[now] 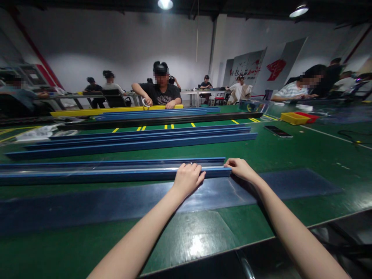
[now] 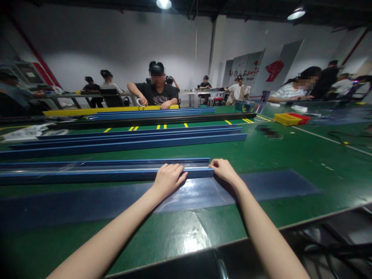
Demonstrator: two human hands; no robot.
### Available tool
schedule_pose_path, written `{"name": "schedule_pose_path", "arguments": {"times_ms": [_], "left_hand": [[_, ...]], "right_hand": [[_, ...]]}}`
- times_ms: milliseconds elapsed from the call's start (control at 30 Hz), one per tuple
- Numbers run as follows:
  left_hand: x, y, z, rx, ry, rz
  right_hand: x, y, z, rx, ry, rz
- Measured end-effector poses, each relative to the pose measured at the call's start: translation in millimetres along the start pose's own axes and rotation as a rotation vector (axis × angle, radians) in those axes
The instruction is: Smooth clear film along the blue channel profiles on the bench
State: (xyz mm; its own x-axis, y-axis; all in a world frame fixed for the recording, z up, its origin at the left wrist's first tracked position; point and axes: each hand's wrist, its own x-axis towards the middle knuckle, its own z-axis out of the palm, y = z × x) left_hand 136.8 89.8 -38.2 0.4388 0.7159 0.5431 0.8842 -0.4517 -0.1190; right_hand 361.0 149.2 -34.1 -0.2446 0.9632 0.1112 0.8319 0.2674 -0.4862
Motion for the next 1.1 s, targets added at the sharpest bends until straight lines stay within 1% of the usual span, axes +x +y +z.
{"name": "schedule_pose_path", "arguments": {"times_ms": [233,467,533,633,733,833,967,1100], "left_hand": [[-0.1,-1.3,0.6,0.0,0.006,-0.009],[-1.0,-1.7,2.8,0.014,0.062,0.013],[-1.4,-1.7,3.2,0.023,0.103,0.024],[-1.7,-1.2,1.2,0.051,0.194,0.058],[-2.1,-0.2,-2.5,0.096,0.279,0.118],[-3.2,0.3,-4.9,0.126,0.334,0.18],[-4.6,-0.8,-4.8,0.126,0.422,0.208],[-4.8,-2.8,-4.2,0.129,0.479,0.201]], "right_hand": [[0.8,2.2,1.5,0.01,-0.003,-0.019],[0.7,3.0,1.3,0.078,0.004,-0.028],[0.2,2.1,1.0,0.12,0.009,-0.019],[-0.1,2.2,1.0,0.22,0.001,0.012],[0.9,4.8,0.6,0.38,-0.004,0.044],[1.8,7.5,-1.5,0.554,-0.022,0.061],[0.7,5.6,-6.5,0.668,-0.029,0.031],[-1.4,-0.7,-10.3,0.713,0.043,-0.013]]}}
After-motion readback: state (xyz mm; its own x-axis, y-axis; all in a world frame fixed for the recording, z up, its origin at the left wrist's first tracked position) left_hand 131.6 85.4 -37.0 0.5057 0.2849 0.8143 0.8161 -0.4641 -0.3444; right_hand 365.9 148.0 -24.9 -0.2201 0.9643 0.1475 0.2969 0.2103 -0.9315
